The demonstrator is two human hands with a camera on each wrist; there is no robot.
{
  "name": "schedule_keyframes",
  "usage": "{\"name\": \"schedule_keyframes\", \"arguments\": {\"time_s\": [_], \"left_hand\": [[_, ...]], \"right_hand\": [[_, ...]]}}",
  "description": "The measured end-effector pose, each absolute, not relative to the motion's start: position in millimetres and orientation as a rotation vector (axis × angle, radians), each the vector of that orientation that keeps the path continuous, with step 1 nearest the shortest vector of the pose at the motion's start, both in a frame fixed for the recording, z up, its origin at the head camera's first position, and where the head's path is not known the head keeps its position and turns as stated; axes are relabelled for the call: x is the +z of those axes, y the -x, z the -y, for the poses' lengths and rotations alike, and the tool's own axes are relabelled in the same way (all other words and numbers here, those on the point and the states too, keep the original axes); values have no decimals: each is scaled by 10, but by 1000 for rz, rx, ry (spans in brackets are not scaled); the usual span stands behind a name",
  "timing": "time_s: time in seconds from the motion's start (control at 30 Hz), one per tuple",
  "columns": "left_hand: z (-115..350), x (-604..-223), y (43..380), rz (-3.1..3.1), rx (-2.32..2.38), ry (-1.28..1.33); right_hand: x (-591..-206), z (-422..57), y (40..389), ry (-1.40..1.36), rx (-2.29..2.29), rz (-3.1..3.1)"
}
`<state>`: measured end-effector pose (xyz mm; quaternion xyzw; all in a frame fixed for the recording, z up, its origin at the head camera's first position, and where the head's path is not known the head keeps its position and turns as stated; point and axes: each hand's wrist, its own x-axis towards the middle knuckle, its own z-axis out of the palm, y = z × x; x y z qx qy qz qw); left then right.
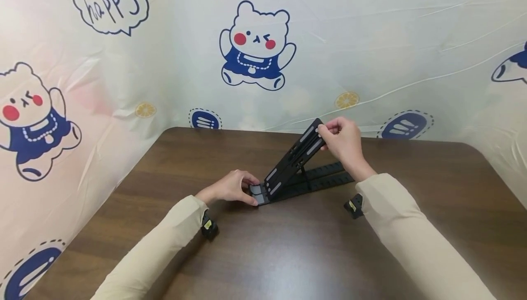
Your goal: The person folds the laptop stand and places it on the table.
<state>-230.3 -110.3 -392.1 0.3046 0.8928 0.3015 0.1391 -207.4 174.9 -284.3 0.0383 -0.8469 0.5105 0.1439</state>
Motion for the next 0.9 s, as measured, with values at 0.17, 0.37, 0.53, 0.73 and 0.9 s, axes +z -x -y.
{"name": "schedule_keyframes", "arguments": {"time_s": [0.17, 0.37, 0.53, 0.73, 0.9], "left_hand": [[1097, -3926, 2411, -2545, 880, -893], [1092, -3936, 2513, -2491, 947, -886], [1095, -3951, 2574, -2434, 1036, -839], [1099, -3954, 2628, -2391, 1092, -808], [1103, -3951, 2654, -2350, 1157, -812]], "right_hand": [[-2866, -1751, 2040, -83, 1498, 2390], [-2864, -1762, 2022, -67, 1528, 2369], [-2826, -1783, 2001, -73, 1510, 2407], [-2791, -1811, 1965, -68, 1504, 2445], [-2774, -1831, 1948, -61, 1490, 2488]]}}
